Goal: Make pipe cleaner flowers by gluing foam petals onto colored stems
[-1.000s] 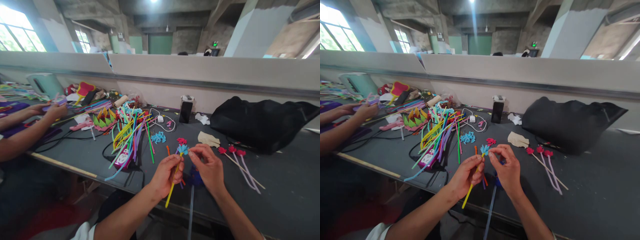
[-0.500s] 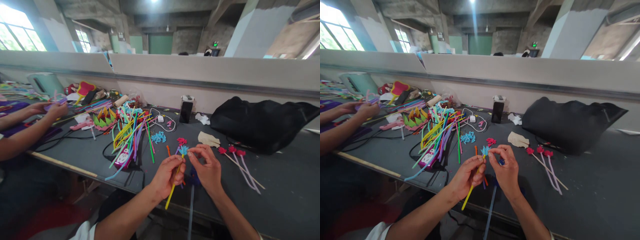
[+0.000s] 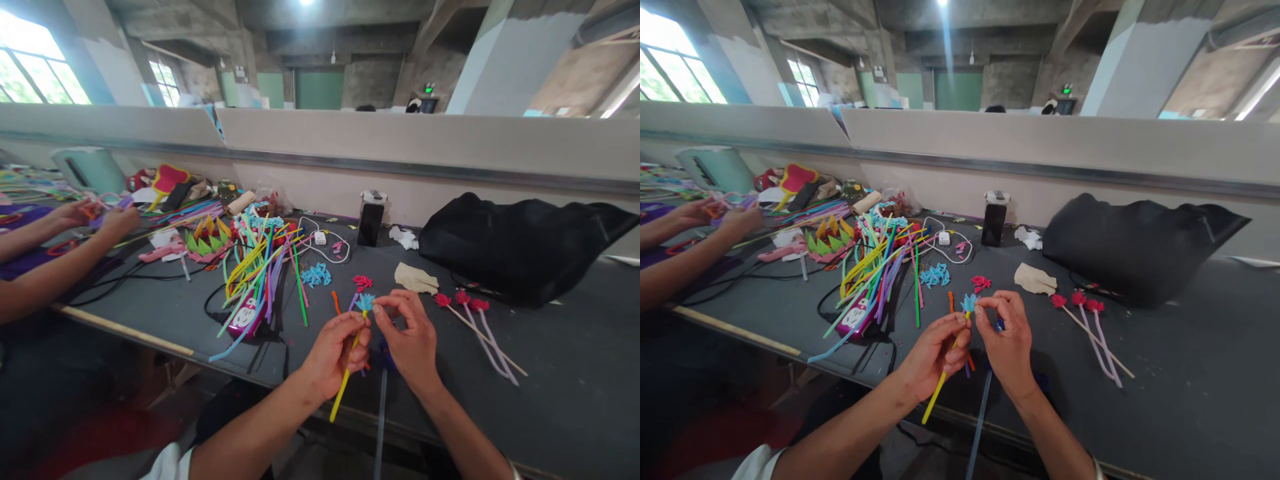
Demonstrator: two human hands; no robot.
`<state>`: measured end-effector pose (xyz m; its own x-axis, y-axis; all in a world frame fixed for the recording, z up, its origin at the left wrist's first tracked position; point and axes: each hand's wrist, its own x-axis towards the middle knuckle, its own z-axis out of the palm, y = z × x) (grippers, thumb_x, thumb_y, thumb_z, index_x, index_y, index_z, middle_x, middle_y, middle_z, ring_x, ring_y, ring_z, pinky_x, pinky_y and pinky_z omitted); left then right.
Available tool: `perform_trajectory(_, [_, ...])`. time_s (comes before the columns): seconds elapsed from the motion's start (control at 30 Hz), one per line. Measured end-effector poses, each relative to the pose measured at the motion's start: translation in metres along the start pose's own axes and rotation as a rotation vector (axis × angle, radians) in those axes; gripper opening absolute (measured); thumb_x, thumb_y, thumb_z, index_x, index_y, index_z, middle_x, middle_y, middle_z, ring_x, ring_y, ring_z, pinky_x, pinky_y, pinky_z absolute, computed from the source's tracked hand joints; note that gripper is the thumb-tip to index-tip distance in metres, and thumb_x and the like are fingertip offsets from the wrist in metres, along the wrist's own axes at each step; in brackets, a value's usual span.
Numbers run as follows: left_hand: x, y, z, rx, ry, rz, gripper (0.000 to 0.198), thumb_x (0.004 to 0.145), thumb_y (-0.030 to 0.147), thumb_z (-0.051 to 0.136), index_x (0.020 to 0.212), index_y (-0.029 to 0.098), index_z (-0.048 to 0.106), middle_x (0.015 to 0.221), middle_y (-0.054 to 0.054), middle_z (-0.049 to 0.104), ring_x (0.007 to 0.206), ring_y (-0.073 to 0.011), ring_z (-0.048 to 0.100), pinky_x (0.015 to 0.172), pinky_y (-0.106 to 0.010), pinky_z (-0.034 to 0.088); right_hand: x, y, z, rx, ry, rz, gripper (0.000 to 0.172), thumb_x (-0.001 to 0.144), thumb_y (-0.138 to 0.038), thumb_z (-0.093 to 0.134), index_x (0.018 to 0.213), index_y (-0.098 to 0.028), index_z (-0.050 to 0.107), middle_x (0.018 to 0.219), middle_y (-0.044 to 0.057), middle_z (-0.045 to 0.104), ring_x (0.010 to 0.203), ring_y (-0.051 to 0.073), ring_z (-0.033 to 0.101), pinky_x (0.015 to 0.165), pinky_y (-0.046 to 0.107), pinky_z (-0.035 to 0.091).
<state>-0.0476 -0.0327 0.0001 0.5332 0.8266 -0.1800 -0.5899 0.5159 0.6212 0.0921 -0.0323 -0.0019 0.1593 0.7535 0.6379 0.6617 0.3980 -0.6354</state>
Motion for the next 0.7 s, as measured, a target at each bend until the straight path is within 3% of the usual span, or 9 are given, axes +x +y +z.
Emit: perform_trajectory(0.7, [0.0006,0.0009,-0.0016,-0.018,-0.002,-0.035,0.011,0.077,0.024,0.062,0.077,0.015,0.055,0.051,0.006,0.043,0.036,-0.0025,0.028,0.035,-0.016,0.016,-0.0016,0.0018,0.0042,0.002,0.022,0.002,0.011,0.084,-0.029,0.057,0.083,-0.02,0.064,0.091,0.003,0.056,0.073,0.014,0.054,0.07,0.03,0.044])
